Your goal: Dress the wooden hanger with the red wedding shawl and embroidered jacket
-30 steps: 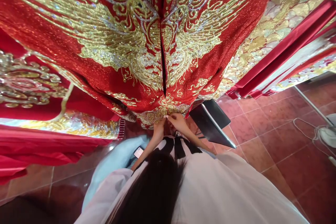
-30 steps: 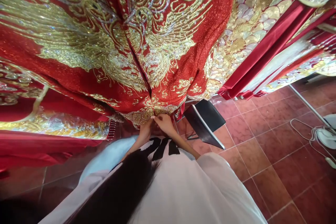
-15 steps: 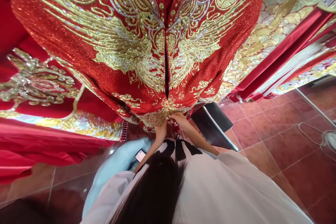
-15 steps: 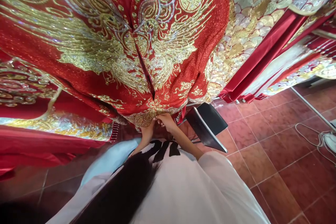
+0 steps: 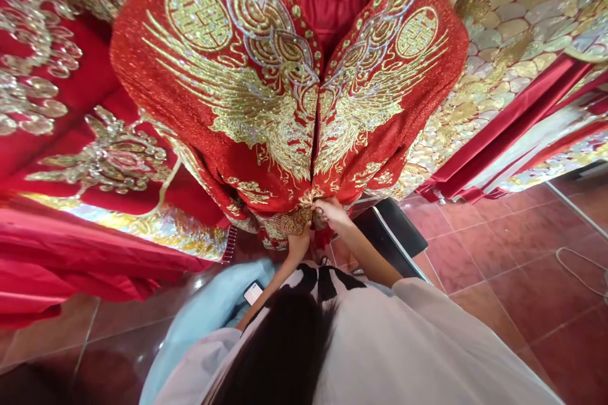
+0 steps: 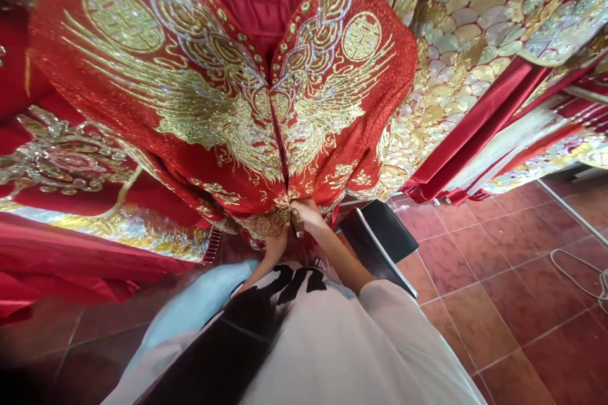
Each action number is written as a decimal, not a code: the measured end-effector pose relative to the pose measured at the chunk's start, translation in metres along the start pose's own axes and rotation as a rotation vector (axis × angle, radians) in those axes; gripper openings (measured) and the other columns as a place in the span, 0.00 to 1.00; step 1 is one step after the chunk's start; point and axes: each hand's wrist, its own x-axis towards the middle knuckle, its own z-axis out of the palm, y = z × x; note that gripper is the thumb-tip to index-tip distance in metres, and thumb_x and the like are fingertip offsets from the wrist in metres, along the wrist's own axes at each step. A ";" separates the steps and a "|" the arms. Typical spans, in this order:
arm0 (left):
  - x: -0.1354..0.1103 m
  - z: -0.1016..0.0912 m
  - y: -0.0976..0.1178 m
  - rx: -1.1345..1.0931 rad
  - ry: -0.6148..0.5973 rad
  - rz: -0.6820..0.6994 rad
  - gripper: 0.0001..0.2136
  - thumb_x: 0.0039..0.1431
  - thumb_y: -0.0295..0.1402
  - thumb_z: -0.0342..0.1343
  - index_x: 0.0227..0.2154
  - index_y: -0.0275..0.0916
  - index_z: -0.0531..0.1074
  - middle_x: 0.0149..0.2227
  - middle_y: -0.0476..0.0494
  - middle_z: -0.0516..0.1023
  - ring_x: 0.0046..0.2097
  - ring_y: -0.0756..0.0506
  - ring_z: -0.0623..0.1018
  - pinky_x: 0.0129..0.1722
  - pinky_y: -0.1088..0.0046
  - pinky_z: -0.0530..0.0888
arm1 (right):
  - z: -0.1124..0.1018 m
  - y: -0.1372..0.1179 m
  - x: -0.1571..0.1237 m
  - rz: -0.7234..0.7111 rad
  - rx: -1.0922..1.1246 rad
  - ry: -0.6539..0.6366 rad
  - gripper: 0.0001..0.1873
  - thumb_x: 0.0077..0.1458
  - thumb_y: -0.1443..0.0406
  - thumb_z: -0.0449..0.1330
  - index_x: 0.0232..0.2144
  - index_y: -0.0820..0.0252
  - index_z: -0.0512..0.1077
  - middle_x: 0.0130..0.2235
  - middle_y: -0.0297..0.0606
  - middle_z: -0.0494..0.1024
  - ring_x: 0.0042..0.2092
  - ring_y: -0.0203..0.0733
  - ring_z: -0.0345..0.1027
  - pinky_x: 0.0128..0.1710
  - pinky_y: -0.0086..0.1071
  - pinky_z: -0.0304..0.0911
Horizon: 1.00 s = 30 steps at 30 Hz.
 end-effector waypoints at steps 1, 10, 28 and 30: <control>-0.001 0.001 -0.003 0.008 -0.002 -0.004 0.14 0.53 0.40 0.57 0.36 0.34 0.73 0.44 0.33 0.77 0.50 0.40 0.75 0.55 0.59 0.68 | 0.000 -0.007 0.000 -0.025 0.015 -0.001 0.07 0.37 0.70 0.54 0.12 0.64 0.65 0.11 0.23 0.55 0.13 0.22 0.41 0.14 0.23 0.33; 0.016 0.006 -0.019 0.033 -0.010 -0.017 0.13 0.51 0.43 0.59 0.33 0.37 0.73 0.42 0.34 0.78 0.53 0.38 0.74 0.58 0.56 0.65 | 0.018 -0.079 -0.017 -0.251 0.161 -0.054 0.05 0.41 0.68 0.60 0.18 0.65 0.68 0.14 0.24 0.58 0.16 0.22 0.42 0.15 0.24 0.35; 0.039 0.010 -0.029 0.035 -0.125 -0.072 0.15 0.62 0.39 0.53 0.48 0.38 0.69 0.50 0.40 0.70 0.49 0.43 0.72 0.47 0.61 0.74 | 0.053 -0.199 -0.077 -0.803 0.133 -0.064 0.12 0.53 0.67 0.56 0.18 0.61 0.64 0.15 0.22 0.52 0.16 0.24 0.39 0.15 0.25 0.38; 0.041 0.008 -0.031 0.040 -0.129 -0.067 0.14 0.62 0.39 0.53 0.47 0.39 0.69 0.50 0.40 0.70 0.48 0.43 0.72 0.47 0.61 0.73 | 0.056 -0.200 -0.066 -0.792 0.168 -0.037 0.12 0.52 0.69 0.55 0.18 0.61 0.63 0.15 0.23 0.52 0.16 0.24 0.39 0.15 0.25 0.38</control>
